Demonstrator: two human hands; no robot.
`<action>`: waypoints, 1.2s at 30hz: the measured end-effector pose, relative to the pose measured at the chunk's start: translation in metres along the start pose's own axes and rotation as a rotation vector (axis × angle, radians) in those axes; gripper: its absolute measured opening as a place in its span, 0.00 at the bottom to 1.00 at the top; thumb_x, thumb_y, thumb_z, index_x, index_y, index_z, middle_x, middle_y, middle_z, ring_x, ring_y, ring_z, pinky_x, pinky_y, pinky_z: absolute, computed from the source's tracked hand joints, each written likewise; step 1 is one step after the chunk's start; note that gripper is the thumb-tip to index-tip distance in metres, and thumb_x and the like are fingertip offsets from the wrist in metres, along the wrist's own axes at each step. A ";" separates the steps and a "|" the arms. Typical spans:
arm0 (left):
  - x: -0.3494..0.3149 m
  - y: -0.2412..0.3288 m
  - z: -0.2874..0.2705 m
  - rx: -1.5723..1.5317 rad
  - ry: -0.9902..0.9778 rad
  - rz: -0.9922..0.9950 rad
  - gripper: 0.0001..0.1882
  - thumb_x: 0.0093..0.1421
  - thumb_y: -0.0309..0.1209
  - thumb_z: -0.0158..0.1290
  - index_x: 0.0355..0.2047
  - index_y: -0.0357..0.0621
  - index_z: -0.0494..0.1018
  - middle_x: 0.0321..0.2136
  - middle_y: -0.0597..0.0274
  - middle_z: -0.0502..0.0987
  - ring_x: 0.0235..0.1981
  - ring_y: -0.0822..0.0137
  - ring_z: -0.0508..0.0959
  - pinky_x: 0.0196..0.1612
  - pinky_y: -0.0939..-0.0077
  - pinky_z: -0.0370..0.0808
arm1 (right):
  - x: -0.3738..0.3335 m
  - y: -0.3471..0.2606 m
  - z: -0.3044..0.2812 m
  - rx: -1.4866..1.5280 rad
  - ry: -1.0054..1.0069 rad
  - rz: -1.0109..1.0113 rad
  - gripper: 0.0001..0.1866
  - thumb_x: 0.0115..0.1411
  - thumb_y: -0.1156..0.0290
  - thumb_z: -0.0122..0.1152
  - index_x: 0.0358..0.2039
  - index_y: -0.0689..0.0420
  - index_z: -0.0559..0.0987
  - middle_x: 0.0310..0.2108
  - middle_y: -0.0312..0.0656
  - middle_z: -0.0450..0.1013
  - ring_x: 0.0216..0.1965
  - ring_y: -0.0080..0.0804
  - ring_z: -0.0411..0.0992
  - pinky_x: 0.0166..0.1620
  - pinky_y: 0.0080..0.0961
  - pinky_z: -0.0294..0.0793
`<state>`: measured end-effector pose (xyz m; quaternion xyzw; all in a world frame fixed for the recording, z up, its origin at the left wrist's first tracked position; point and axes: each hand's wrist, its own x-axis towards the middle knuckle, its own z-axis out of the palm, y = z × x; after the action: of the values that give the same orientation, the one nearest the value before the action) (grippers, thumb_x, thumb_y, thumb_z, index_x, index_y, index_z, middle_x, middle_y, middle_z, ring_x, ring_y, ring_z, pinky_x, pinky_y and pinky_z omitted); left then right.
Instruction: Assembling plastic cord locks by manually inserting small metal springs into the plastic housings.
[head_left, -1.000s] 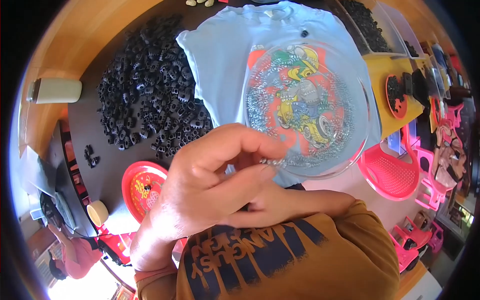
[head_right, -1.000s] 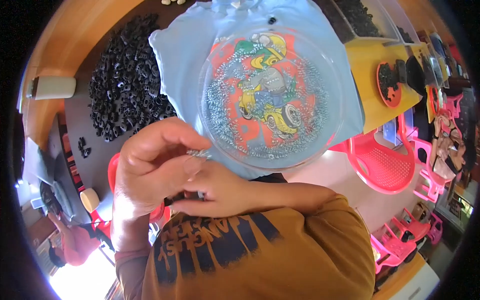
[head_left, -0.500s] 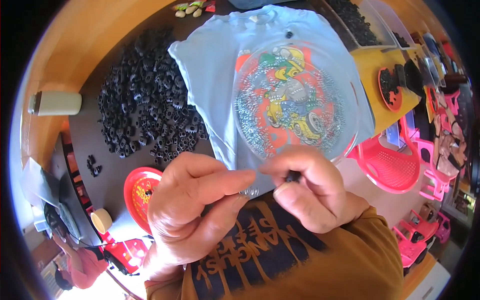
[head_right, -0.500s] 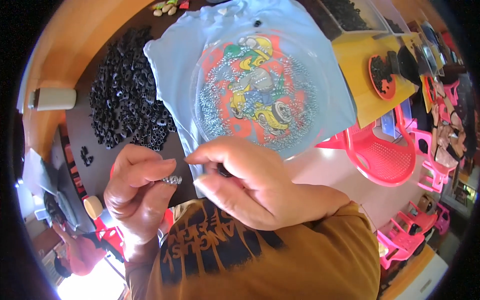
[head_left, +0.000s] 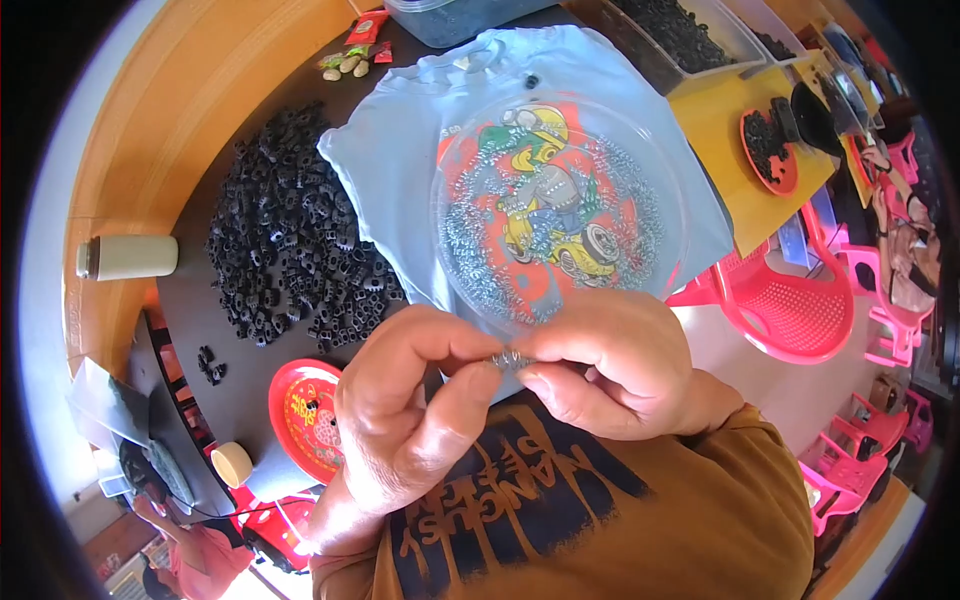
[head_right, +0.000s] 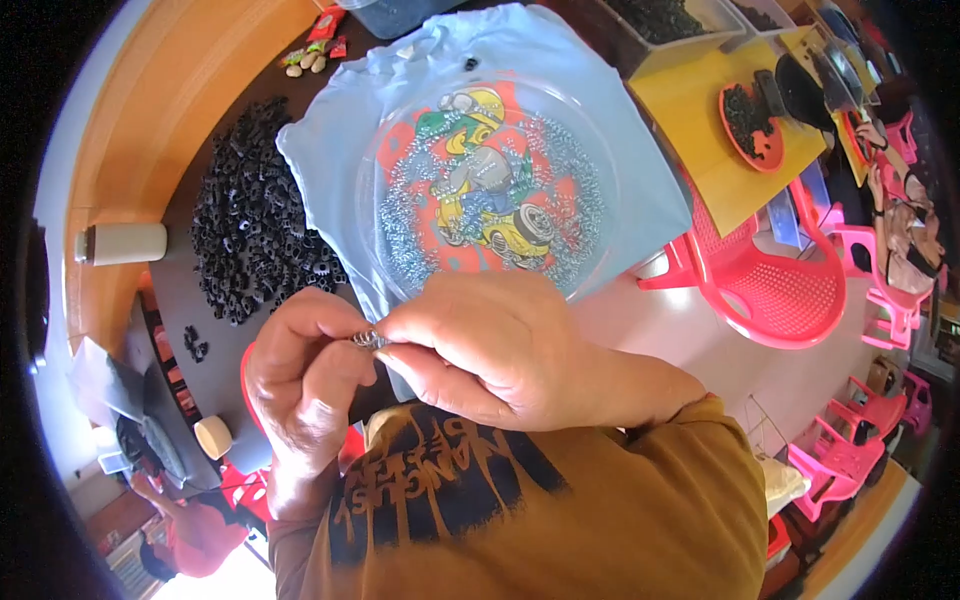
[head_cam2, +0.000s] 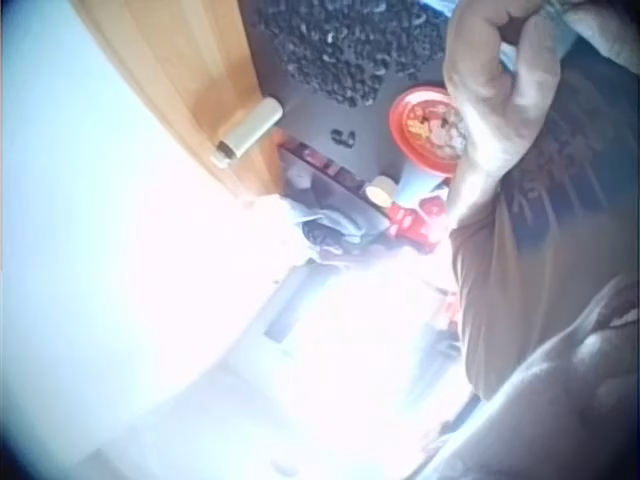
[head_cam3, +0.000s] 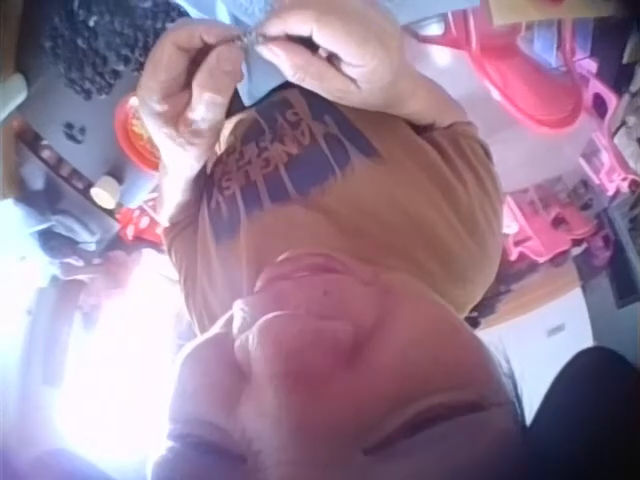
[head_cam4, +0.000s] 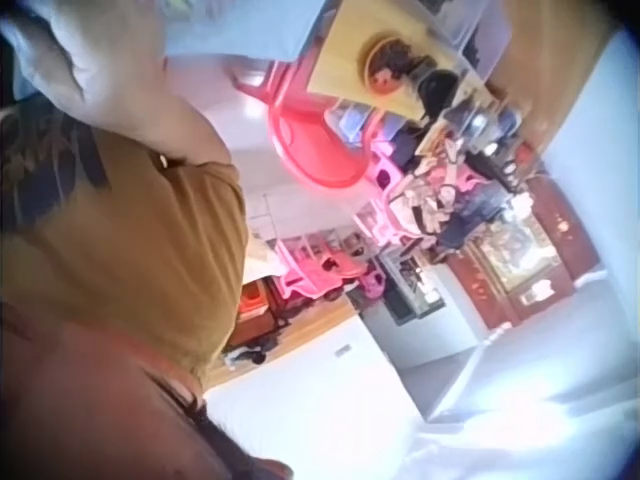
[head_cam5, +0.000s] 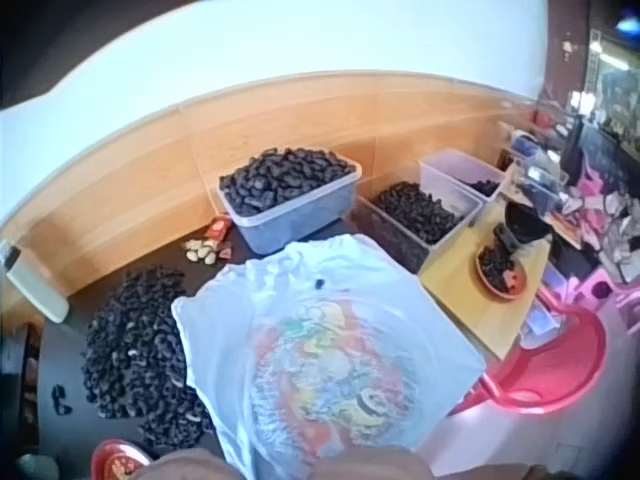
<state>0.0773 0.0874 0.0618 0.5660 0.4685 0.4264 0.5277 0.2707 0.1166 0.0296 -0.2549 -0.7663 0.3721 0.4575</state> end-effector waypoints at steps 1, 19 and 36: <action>0.002 0.001 0.001 -0.073 -0.015 -0.051 0.07 0.58 0.23 0.55 0.36 0.34 0.72 0.28 0.65 0.74 0.27 0.76 0.70 0.31 0.83 0.67 | -0.001 0.001 -0.003 -0.035 -0.014 -0.025 0.10 0.53 0.79 0.62 0.37 0.62 0.76 0.22 0.39 0.73 0.18 0.28 0.68 0.22 0.23 0.65; -0.067 -0.028 -0.031 -0.111 0.273 0.071 0.11 0.47 0.15 0.58 0.32 0.38 0.76 0.30 0.57 0.76 0.32 0.66 0.75 0.36 0.75 0.70 | -0.005 0.002 0.062 0.617 -0.324 0.244 0.22 0.62 0.85 0.47 0.53 0.62 0.54 0.40 0.53 0.69 0.33 0.26 0.69 0.39 0.20 0.71; -0.133 -0.047 -0.068 -0.063 0.625 0.069 0.09 0.51 0.18 0.56 0.35 0.37 0.74 0.33 0.57 0.74 0.34 0.68 0.73 0.38 0.77 0.69 | 0.034 0.004 0.134 0.757 -0.384 0.472 0.15 0.56 0.82 0.59 0.45 0.63 0.73 0.43 0.45 0.70 0.44 0.28 0.71 0.44 0.22 0.70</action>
<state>-0.0186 -0.0290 0.0220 0.4063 0.5751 0.6116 0.3606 0.1363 0.0982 0.0031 -0.1641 -0.5689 0.7588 0.2713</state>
